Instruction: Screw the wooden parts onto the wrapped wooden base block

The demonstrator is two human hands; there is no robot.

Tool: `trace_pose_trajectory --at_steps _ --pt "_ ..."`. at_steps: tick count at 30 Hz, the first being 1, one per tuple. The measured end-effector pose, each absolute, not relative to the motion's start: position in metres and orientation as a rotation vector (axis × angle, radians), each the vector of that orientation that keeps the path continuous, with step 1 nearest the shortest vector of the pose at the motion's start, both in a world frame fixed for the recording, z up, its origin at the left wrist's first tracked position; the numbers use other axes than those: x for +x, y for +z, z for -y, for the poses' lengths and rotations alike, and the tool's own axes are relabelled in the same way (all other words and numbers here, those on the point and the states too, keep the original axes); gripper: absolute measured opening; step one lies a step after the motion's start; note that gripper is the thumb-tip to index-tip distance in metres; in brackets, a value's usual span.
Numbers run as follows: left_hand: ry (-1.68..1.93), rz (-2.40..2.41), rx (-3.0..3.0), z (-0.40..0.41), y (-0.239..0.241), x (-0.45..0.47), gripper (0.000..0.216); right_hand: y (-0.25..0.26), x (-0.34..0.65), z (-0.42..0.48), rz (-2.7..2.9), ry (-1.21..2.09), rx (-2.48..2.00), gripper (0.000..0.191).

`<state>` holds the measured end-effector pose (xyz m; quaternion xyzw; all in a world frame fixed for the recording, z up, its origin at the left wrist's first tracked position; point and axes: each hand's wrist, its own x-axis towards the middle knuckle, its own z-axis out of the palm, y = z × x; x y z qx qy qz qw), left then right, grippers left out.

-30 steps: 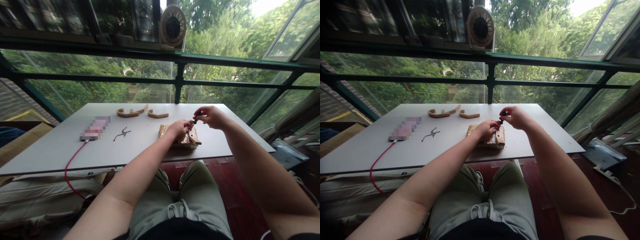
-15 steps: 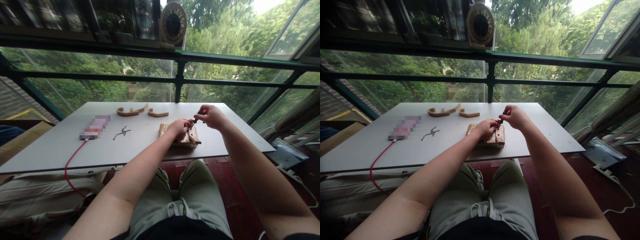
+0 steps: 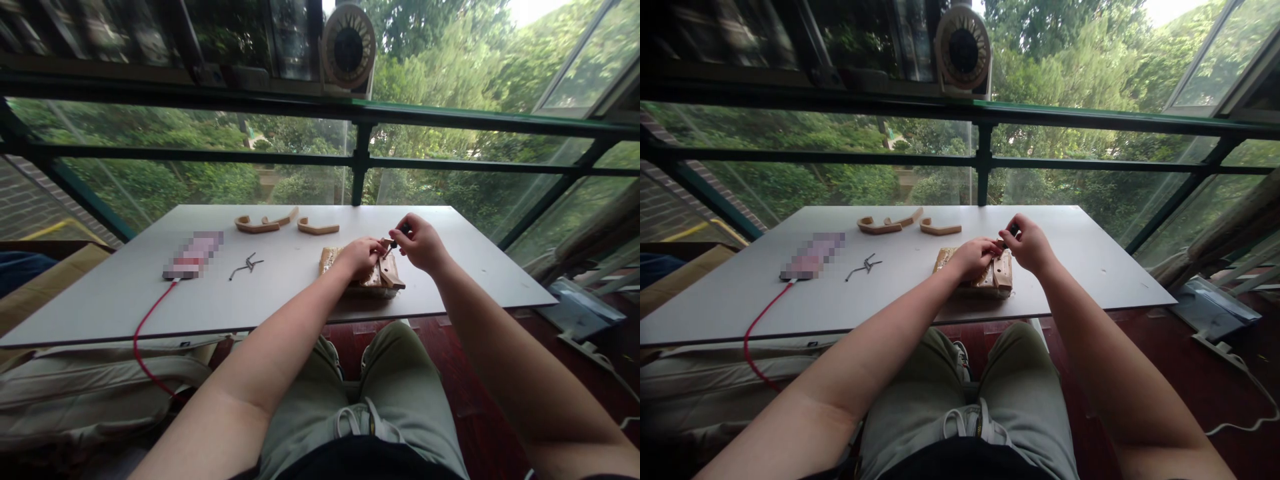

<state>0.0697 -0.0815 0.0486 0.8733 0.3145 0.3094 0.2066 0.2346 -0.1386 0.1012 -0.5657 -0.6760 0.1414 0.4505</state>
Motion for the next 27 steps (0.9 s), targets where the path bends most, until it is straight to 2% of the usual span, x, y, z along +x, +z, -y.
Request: trace_pose_trajectory --at_steps 3,7,11,17,27 --pt "0.849 -0.898 2.424 0.083 0.05 0.069 0.026 0.098 0.234 0.137 1.7 0.526 -1.23 0.02" --pt "0.829 -0.914 2.435 0.084 0.051 0.07 0.026 0.097 0.241 0.133 1.743 0.731 -1.025 0.026" --pt "0.86 -0.893 2.448 0.082 0.049 0.071 0.027 0.097 0.25 0.132 1.735 0.827 -1.008 0.026" --pt "0.847 -0.921 2.431 0.084 0.05 0.072 0.026 0.099 0.255 0.138 1.716 0.789 -1.112 0.018" --pt "0.807 -0.951 2.429 0.088 0.055 0.07 0.026 0.106 0.252 0.138 1.722 0.654 -1.325 0.017"
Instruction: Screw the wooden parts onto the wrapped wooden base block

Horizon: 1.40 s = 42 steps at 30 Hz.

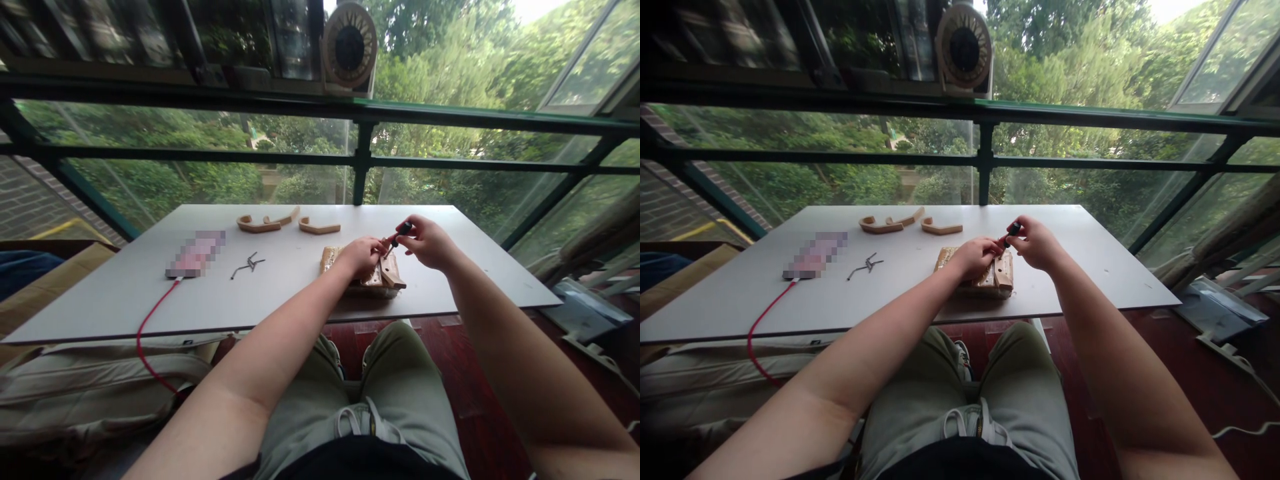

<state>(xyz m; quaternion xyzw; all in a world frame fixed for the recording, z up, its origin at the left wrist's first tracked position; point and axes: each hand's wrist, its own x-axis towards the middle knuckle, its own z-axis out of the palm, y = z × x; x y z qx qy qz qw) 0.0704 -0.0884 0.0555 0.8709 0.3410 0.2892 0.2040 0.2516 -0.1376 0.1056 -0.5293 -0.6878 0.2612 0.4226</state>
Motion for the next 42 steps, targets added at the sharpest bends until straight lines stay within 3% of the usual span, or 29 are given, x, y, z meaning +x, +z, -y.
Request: trace_pose_trajectory --at_steps 14,42 --pt "0.805 -0.958 2.438 0.088 0.054 0.068 0.028 0.11 0.248 0.133 1.689 0.427 -1.6 0.034" --pt "0.791 -0.915 2.43 0.092 0.057 0.068 0.023 0.106 0.224 0.144 1.605 -0.026 -1.73 0.033"
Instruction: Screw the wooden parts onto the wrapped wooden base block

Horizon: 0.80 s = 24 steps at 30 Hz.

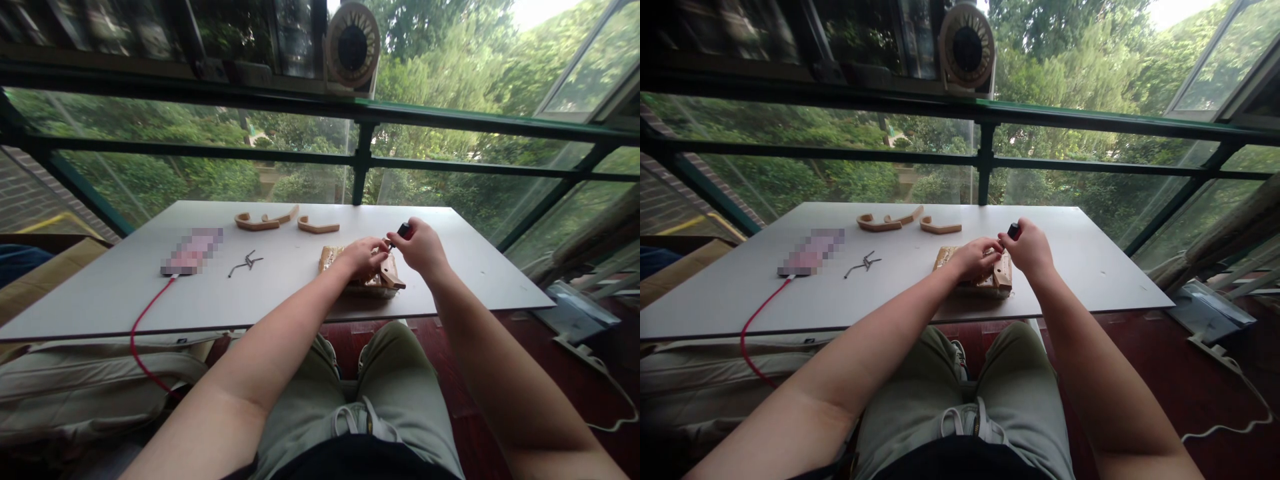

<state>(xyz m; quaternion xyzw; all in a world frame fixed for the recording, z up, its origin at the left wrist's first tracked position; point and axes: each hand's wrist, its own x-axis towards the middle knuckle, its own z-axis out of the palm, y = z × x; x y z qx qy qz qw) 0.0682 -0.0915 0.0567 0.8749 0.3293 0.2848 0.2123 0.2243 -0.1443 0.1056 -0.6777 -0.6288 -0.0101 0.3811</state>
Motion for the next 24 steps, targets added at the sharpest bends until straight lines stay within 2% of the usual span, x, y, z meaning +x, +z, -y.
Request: trace_pose_trajectory --at_steps 7,9,12,14,19,24 --pt "0.737 -0.941 2.449 0.084 0.053 0.071 0.025 0.098 0.22 0.139 1.631 0.013 -1.656 0.028" --pt "0.742 -0.934 2.449 0.083 0.052 0.071 0.026 0.097 0.222 0.14 1.669 0.199 -1.523 0.03" --pt "0.761 -0.93 2.451 0.083 0.051 0.07 0.025 0.099 0.228 0.142 1.702 0.559 -1.237 0.044" --pt "0.749 -0.935 2.457 0.085 0.052 0.07 0.023 0.102 0.231 0.143 1.7 0.664 -1.117 0.047" --pt "0.731 -0.949 2.463 0.088 0.054 0.069 0.023 0.104 0.237 0.139 1.709 0.707 -1.049 0.034" --pt "0.74 -0.964 2.42 0.086 0.053 0.07 0.025 0.097 0.24 0.138 1.644 0.679 -1.057 0.033"
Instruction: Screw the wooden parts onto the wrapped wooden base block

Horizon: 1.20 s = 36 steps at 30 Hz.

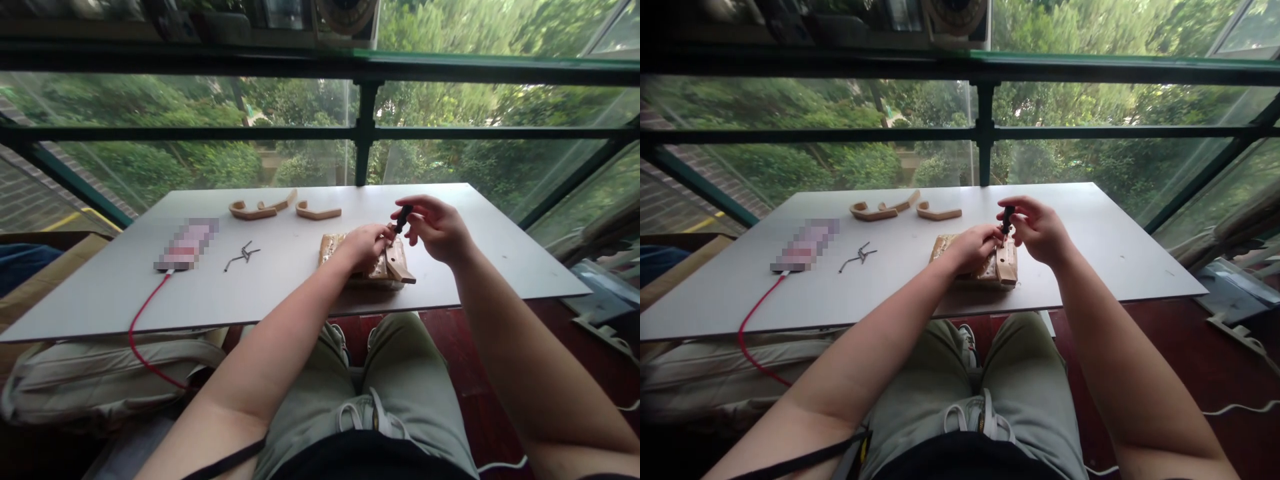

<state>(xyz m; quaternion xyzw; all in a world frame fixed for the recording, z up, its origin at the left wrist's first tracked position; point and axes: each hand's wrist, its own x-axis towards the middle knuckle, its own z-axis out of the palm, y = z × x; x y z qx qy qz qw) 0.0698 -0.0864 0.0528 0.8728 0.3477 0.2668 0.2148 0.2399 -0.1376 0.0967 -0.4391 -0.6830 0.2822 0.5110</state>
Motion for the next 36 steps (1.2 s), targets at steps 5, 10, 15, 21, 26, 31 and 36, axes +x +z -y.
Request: trace_pose_trajectory --at_steps 5,10,15,21,26,31,36 --pt "0.725 -1.014 2.397 0.086 0.057 0.073 0.025 0.094 0.241 0.137 1.617 0.669 -1.127 0.033" --pt "0.709 -1.013 2.37 0.083 0.058 0.075 0.027 0.091 0.244 0.133 1.627 0.65 -1.069 0.029" --pt "0.74 -0.963 2.347 0.077 0.055 0.074 0.027 0.088 0.247 0.129 1.607 0.628 -1.015 0.026" --pt "0.716 -0.959 2.35 0.075 0.056 0.075 0.027 0.084 0.25 0.124 1.547 0.614 -1.081 0.026" --pt "0.691 -0.936 2.348 0.073 0.054 0.074 0.031 0.072 0.254 0.119 1.441 0.487 -1.105 0.025" --pt "0.708 -0.917 2.355 0.072 0.052 0.074 0.033 0.063 0.254 0.113 1.428 0.356 -1.144 0.026" --pt "0.739 -0.894 2.38 0.072 0.05 0.073 0.033 0.062 0.247 0.112 1.432 0.243 -1.144 0.026"
